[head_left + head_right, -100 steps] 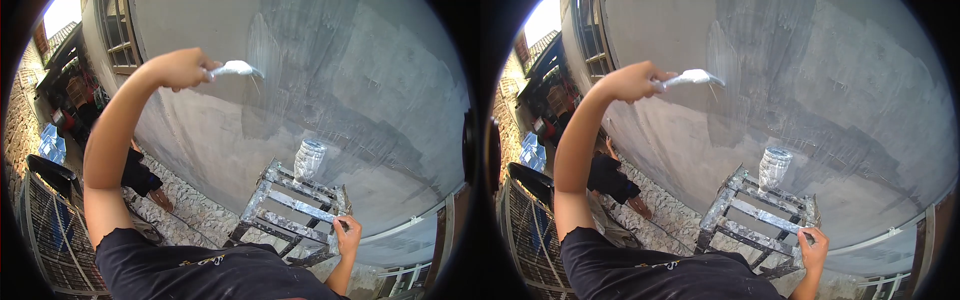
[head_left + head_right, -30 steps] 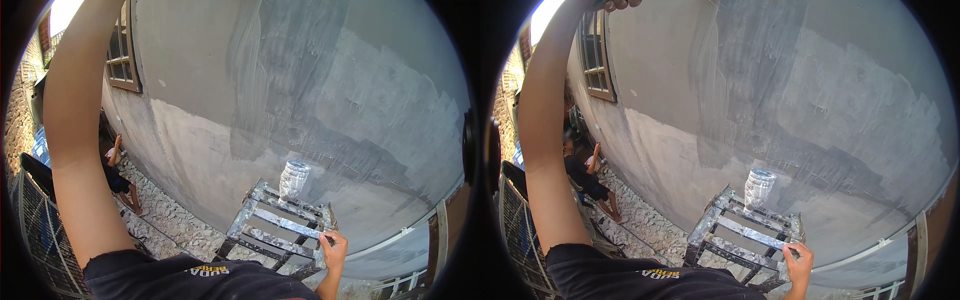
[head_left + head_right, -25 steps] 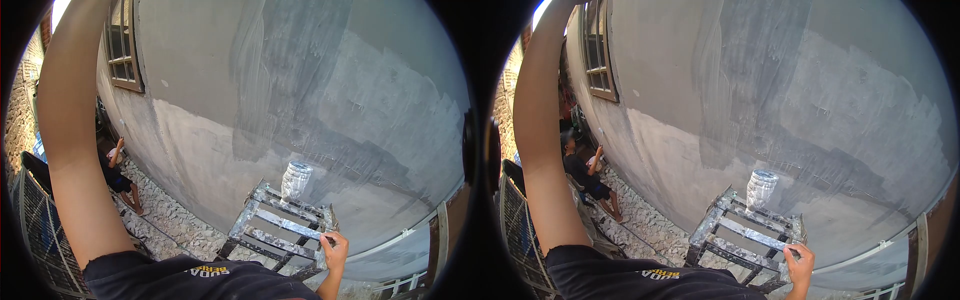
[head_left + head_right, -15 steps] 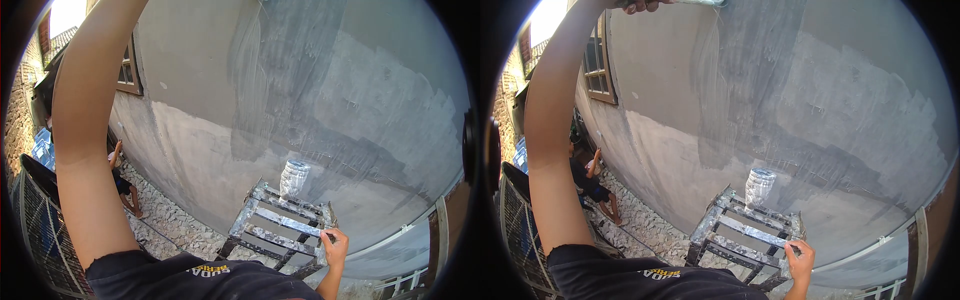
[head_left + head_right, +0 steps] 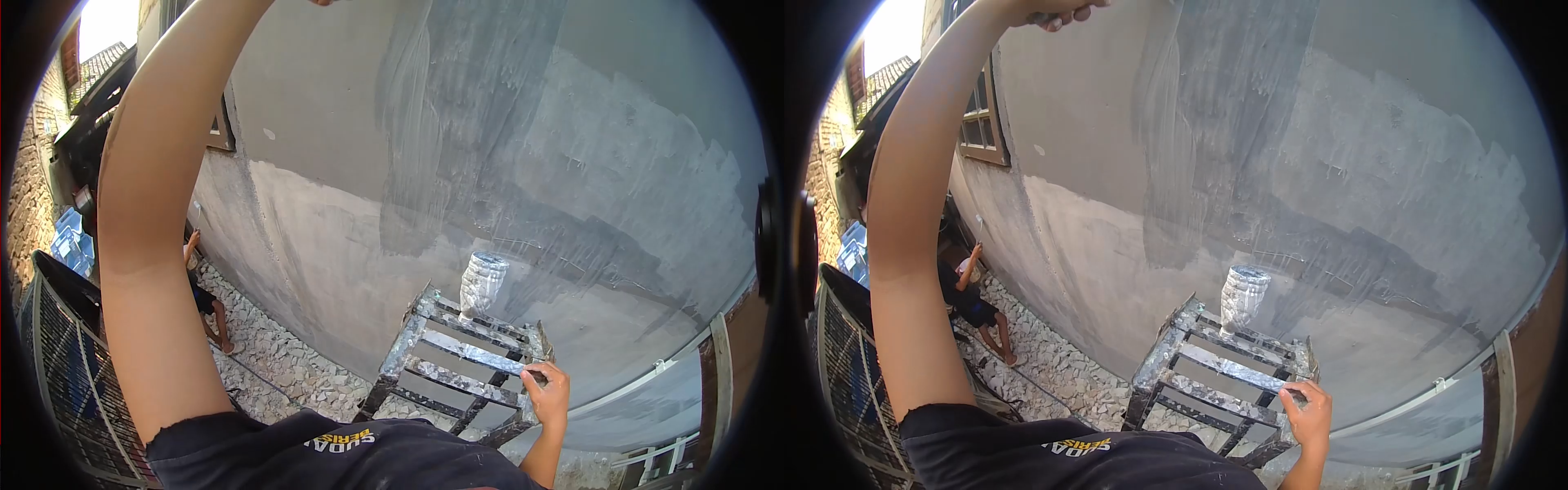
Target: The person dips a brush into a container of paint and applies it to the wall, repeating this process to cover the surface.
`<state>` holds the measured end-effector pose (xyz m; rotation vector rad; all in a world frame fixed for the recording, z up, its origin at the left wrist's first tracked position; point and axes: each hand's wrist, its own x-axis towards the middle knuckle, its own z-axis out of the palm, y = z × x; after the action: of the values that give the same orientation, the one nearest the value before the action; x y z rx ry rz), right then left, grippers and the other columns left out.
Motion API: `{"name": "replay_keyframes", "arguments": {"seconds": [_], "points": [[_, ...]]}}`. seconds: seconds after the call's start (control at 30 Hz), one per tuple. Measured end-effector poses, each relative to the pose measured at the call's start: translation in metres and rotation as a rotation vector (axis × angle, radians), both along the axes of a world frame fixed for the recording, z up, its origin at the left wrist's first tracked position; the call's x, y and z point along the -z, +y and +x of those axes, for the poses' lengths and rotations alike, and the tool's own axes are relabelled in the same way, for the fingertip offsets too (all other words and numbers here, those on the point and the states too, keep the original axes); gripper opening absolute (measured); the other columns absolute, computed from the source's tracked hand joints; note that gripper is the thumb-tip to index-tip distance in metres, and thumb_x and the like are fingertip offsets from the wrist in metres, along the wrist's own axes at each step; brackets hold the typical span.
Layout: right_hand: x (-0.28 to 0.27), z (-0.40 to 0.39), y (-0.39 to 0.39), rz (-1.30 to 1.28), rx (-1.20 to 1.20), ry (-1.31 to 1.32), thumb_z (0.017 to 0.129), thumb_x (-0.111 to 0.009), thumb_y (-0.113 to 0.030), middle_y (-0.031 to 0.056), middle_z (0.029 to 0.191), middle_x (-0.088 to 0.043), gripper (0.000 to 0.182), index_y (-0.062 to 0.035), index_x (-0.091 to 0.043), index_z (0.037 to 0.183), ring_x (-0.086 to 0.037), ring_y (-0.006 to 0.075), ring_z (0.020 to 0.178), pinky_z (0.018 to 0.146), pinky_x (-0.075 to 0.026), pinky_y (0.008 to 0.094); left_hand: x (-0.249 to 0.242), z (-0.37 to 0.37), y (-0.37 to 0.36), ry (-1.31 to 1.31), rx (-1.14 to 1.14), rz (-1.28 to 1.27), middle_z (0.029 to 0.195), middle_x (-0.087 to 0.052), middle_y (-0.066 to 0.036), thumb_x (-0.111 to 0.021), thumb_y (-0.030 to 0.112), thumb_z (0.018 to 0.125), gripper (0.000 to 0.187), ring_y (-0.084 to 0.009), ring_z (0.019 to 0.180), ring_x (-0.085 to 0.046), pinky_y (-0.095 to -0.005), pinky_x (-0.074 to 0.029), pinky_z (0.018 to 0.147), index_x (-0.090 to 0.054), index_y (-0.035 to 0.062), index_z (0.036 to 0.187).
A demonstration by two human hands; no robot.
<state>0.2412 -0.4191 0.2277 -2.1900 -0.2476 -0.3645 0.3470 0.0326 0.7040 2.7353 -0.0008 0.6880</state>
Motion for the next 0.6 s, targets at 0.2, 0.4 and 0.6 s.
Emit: {"name": "replay_keyframes", "arguments": {"seconds": [0.2,0.4,0.6], "points": [[-0.009,0.003,-0.011,-0.169,-0.160,-0.010,0.085,-0.083,-0.014,0.0159,0.090,-0.074,0.020,0.0022,-0.077,0.094,-0.073,0.0325,0.082,0.076,-0.056,0.0375,0.016,-0.044,0.003,0.323,-0.072,0.105,0.073,-0.059,-0.003,-0.060,0.014,0.102,0.026,-0.0121,0.053,-0.049,-0.0305,-0.039,0.046,-0.071,-0.0056,0.115],[-0.094,0.011,-0.018,-0.424,-0.087,-0.242,0.083,-0.084,-0.017,0.0128,0.095,-0.075,0.021,-0.0021,-0.077,0.096,-0.070,0.0345,0.087,0.079,-0.055,0.0403,0.024,-0.057,0.009,0.239,-0.134,0.070,0.075,-0.059,-0.002,-0.059,0.014,0.103,0.033,-0.0104,0.054,-0.047,-0.0287,-0.039,0.047,-0.069,-0.0058,0.128],[-0.167,0.024,0.029,-0.591,-0.283,-0.538,0.084,-0.084,-0.018,0.0065,0.097,-0.075,0.018,-0.0073,-0.078,0.098,-0.069,0.0289,0.086,0.079,-0.053,0.0385,0.028,-0.062,-0.027,-0.321,-0.064,-0.031,0.073,-0.062,-0.007,-0.058,0.011,0.100,0.035,-0.0143,0.055,-0.053,-0.0315,-0.042,0.048,-0.071,-0.0056,0.128]]}}
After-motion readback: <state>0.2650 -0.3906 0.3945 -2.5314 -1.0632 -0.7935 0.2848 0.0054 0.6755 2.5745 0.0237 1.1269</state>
